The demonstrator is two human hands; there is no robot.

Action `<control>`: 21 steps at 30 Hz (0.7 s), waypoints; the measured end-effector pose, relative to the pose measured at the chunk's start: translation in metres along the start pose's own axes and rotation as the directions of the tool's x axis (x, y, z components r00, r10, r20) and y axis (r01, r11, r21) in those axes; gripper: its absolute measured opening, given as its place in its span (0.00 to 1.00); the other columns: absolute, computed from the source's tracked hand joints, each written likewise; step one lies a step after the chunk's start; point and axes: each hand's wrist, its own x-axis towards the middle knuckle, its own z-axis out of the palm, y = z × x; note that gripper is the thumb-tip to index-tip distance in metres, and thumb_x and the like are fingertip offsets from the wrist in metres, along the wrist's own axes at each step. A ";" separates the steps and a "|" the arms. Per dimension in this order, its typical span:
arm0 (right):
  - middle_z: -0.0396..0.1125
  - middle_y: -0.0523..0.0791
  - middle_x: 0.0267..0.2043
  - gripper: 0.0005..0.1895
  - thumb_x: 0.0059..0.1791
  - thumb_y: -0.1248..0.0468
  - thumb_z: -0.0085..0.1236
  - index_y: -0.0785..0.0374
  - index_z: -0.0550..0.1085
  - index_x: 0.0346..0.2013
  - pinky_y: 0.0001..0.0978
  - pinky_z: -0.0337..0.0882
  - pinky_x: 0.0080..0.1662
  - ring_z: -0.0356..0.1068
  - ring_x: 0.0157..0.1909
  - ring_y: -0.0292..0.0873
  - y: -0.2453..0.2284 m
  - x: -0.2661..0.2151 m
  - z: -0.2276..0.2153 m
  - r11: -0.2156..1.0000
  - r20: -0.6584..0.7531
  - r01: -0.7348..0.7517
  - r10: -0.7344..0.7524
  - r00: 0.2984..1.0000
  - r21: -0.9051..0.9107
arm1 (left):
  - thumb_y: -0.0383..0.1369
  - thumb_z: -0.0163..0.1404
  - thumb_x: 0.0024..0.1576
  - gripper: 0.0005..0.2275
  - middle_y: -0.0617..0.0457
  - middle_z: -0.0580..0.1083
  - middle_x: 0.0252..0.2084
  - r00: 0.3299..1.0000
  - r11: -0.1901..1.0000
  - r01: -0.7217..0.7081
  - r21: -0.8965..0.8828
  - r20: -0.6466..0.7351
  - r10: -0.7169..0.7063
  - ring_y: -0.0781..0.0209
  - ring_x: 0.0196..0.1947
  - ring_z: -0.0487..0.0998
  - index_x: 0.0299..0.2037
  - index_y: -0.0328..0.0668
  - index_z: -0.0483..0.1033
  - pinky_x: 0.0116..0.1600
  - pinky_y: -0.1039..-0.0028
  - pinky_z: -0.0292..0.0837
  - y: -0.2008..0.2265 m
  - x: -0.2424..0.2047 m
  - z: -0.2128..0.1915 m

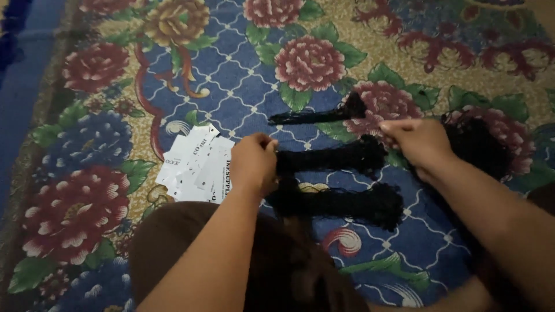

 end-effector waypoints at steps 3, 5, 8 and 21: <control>0.77 0.49 0.39 0.09 0.50 0.51 0.66 0.42 0.84 0.44 0.42 0.73 0.47 0.74 0.51 0.56 -0.006 0.014 0.003 0.958 0.060 0.089 -0.075 0.995 -0.273 | 0.42 0.53 0.61 0.10 0.46 0.82 0.42 0.999 0.999 0.038 -0.011 -0.039 -0.038 0.37 0.53 0.80 0.43 0.53 0.85 0.56 0.52 0.76 -0.015 0.035 0.014; 0.77 0.49 0.40 0.08 0.51 0.51 0.65 0.42 0.84 0.44 0.44 0.72 0.51 0.74 0.52 0.57 -0.002 0.024 0.009 0.940 0.069 0.135 -0.119 0.990 -0.313 | 0.41 0.55 0.59 0.08 0.45 0.82 0.41 0.998 0.999 0.036 -0.009 -0.054 -0.037 0.38 0.53 0.80 0.40 0.53 0.86 0.56 0.53 0.76 -0.021 0.051 0.020; 0.78 0.48 0.40 0.07 0.51 0.53 0.65 0.43 0.84 0.42 0.45 0.71 0.55 0.73 0.53 0.58 -0.006 0.031 0.017 0.904 0.073 0.193 -0.178 0.981 -0.382 | 0.40 0.58 0.57 0.08 0.42 0.81 0.39 0.996 1.000 0.019 0.001 -0.091 -0.019 0.37 0.52 0.80 0.37 0.49 0.85 0.56 0.54 0.76 -0.026 0.071 0.028; 0.77 0.47 0.42 0.07 0.45 0.50 0.68 0.39 0.84 0.37 0.43 0.73 0.52 0.73 0.54 0.53 -0.022 0.035 0.034 0.941 -0.055 0.070 -0.093 0.994 -0.330 | 0.41 0.60 0.54 0.09 0.45 0.81 0.37 0.984 0.992 0.081 -0.099 -0.151 -0.095 0.39 0.51 0.81 0.36 0.47 0.84 0.55 0.56 0.77 -0.024 0.107 0.043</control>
